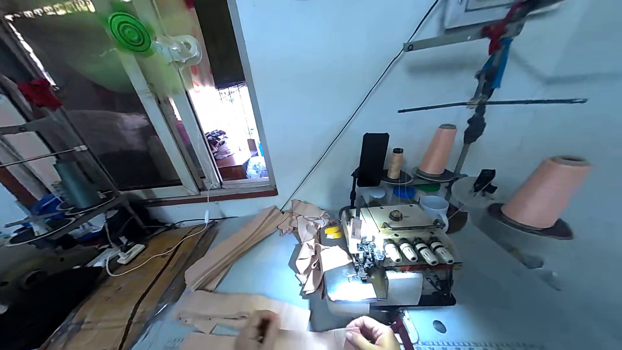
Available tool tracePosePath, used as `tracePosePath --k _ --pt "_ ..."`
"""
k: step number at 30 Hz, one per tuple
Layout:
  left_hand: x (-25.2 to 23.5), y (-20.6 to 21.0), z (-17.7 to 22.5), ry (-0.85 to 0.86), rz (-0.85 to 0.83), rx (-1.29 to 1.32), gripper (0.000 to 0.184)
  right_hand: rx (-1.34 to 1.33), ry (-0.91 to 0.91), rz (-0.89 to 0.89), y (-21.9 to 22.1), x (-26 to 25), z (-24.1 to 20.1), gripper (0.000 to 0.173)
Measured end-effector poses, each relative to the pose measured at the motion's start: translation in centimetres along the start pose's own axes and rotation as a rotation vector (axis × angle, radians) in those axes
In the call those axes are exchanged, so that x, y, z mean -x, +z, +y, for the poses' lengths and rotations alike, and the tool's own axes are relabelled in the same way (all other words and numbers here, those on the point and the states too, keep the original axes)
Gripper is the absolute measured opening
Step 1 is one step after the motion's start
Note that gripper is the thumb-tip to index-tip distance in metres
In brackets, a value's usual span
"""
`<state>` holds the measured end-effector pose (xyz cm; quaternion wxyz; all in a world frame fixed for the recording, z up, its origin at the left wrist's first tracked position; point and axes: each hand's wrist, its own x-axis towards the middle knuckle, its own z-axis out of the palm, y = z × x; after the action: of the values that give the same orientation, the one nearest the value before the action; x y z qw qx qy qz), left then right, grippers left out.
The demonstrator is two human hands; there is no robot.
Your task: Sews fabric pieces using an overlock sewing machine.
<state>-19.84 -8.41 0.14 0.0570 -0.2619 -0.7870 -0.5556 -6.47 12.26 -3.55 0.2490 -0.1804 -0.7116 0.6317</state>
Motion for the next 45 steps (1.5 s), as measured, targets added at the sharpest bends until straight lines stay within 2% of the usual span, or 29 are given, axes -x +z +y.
tracePosePath --k 3,6,10,13,18,23,29,32,36,39,43,45 --pt "2.3 5.0 1.7 -0.037 -0.128 0.238 0.014 0.078 -0.036 0.102 1.9 0.8 -1.2 0.013" --pt "3.3 7.5 2.3 -0.074 -0.159 0.271 0.014 0.223 -0.094 0.204 2.8 1.4 -1.9 0.012" --pt "3.8 8.3 2.5 -0.033 -0.133 0.27 0.011 0.294 -0.221 0.22 3.0 1.9 -2.1 0.015" --pt "3.8 8.5 2.7 -0.006 -0.087 0.267 0.01 0.297 -0.238 0.222 3.1 2.0 -2.4 0.011" --pt "4.0 8.1 2.8 0.027 -0.116 0.216 0.011 0.276 -0.238 0.196 3.1 2.1 -2.5 0.012" --pt "3.3 7.7 2.1 0.069 -0.139 0.343 0.011 0.155 -0.281 0.113 3.0 1.9 -2.5 0.015" --pt "0.0 7.6 0.2 0.238 -0.36 0.61 0.013 -0.215 -0.301 -0.001 2.8 1.0 -2.3 0.007" --pt "-1.8 7.3 1.3 0.253 -0.364 0.553 0.01 -0.212 -0.232 0.016 2.0 0.5 -2.8 0.013" --pt "-4.3 8.3 3.4 0.309 -0.375 0.398 0.008 -0.148 -0.2 0.156 1.1 -0.6 -3.1 0.004" --pt "-5.5 10.5 4.2 0.363 -0.379 0.287 0.011 -0.138 -0.169 0.275 0.5 -1.0 -3.5 0.004" --pt "-5.8 13.5 4.7 0.363 -0.334 0.148 0.014 -0.158 -0.159 0.417 0.4 -1.4 -3.1 0.015" --pt "-5.4 14.2 4.6 0.459 -0.284 -0.008 0.012 -0.155 -0.137 0.443 0.3 -1.5 -2.6 0.017"
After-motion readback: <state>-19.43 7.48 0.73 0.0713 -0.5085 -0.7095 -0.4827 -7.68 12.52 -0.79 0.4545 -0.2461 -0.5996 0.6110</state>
